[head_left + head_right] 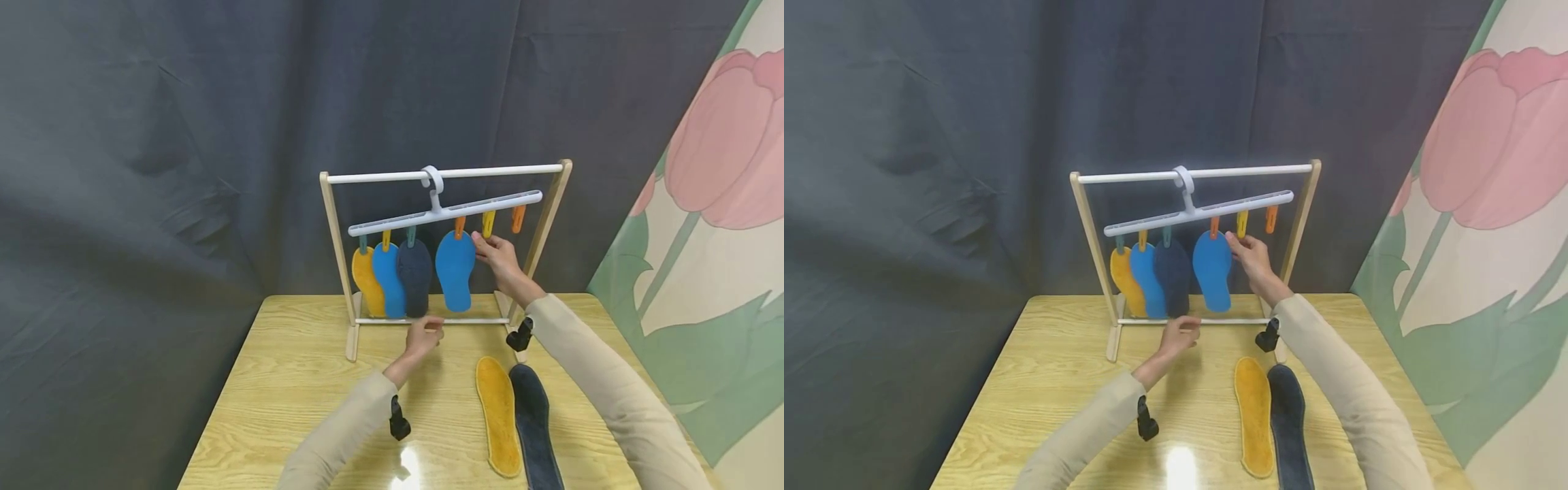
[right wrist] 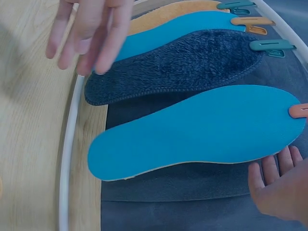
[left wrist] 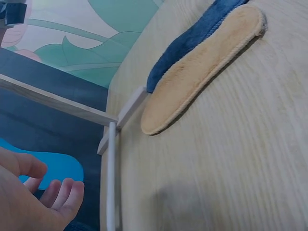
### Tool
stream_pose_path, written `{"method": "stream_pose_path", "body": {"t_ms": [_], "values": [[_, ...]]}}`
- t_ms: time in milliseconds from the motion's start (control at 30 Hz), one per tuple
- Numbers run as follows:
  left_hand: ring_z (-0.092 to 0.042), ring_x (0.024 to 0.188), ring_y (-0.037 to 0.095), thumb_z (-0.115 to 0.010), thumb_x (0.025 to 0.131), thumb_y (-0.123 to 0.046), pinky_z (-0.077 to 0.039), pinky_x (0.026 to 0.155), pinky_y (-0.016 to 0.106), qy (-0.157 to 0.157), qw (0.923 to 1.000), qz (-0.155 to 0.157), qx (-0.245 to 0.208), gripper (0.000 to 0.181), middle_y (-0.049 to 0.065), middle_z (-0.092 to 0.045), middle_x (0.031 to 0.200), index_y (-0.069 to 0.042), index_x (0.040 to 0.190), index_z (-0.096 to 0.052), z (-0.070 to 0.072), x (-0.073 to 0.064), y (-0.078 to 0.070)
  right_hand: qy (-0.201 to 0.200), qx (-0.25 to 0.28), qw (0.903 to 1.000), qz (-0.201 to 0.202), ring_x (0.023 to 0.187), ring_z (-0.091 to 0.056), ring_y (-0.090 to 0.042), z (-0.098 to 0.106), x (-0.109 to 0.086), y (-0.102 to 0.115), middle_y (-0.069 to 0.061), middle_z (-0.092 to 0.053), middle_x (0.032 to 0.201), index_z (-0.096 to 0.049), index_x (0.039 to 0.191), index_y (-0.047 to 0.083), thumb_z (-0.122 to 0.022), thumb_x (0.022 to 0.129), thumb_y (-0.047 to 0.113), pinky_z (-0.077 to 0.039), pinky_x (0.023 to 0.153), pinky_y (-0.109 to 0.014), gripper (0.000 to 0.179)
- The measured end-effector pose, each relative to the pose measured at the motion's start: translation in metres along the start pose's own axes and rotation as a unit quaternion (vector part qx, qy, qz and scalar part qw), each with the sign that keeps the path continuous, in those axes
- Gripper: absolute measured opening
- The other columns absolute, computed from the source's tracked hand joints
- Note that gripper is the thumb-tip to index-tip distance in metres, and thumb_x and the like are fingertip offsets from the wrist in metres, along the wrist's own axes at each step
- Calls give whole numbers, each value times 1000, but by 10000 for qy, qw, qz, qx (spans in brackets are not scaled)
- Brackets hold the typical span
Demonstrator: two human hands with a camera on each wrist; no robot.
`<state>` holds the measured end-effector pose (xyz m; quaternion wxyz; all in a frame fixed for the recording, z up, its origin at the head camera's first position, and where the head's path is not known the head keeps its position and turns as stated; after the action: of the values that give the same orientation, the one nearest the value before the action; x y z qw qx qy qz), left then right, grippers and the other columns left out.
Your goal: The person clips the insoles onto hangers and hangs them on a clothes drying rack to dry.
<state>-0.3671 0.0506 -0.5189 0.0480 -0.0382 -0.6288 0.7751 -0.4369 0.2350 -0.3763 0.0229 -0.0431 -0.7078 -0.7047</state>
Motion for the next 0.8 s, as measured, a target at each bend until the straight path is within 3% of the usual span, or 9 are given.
{"method": "stream_pose_path", "body": {"t_ms": [100, 233, 367, 533, 667, 800], "values": [[-67, 85, 35, -63, 88, 6, -57, 66, 29, 43, 10000, 57, 60, 26, 15, -67, 101, -2, 111, -72, -2, -2, 8, 27, 62, 10000, -2, 130, -43, -45, -4, -5, 12, -36, -43, 140, -37, 142, -17, -52, 104, 25, -36, 111, -47, 58], [-68, 82, 30, -63, 90, 5, -59, 72, 40, 142, 9997, 135, 119, 25, 7, -66, 96, -3, 112, -71, -4, -4, 18, 9, -41, 10000, -13, 127, -46, -43, -6, -11, 22, -36, -43, 139, -38, 141, -17, -52, 104, 24, -37, 110, -48, 57], [-67, 84, 32, -63, 90, 4, -58, 75, 47, 183, 9997, 99, 116, 24, 5, -65, 95, -3, 112, -71, -5, -5, 21, 14, -103, 9999, 82, 121, -50, -37, -5, -9, 23, -34, -44, 137, -38, 141, -17, -52, 104, 24, -37, 110, -49, 57], [-66, 88, 37, -62, 91, 5, -58, 76, 48, 208, 9997, 116, 62, 24, 3, -64, 95, -3, 113, -71, -5, -5, 22, -35, -150, 9997, 182, 115, -52, -28, 1, 4, 9, -30, -46, 137, -41, 142, -13, -55, 103, 28, -37, 109, -50, 58], [-67, 79, 27, -62, 92, 5, -58, 75, 46, 224, 9997, 99, 68, 25, 5, -65, 95, -2, 113, -71, -4, -4, 22, -53, -186, 9995, 232, 111, -54, -22, 4, 11, 1, -26, -48, 135, -42, 142, -10, -57, 101, 35, -39, 109, -48, 62], [-64, 76, 15, -62, 90, 6, -58, 74, 45, 189, 9998, 43, 100, 25, 6, -66, 95, -1, 112, -71, -4, -5, 21, -7, -208, 9990, 394, 104, -58, -15, 5, 10, 5, -17, -56, 122, -44, 139, -9, -58, 100, 37, -41, 106, -46, 63]]}}
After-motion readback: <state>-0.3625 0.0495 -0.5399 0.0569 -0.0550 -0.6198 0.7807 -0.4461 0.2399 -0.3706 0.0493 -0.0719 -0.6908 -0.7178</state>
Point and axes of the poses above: each hand's wrist, its own x-axis towards the middle knuckle, its own z-axis out of the back of the hand, y = z × x, the point moved 9 cm from there along x, towards the middle knuckle
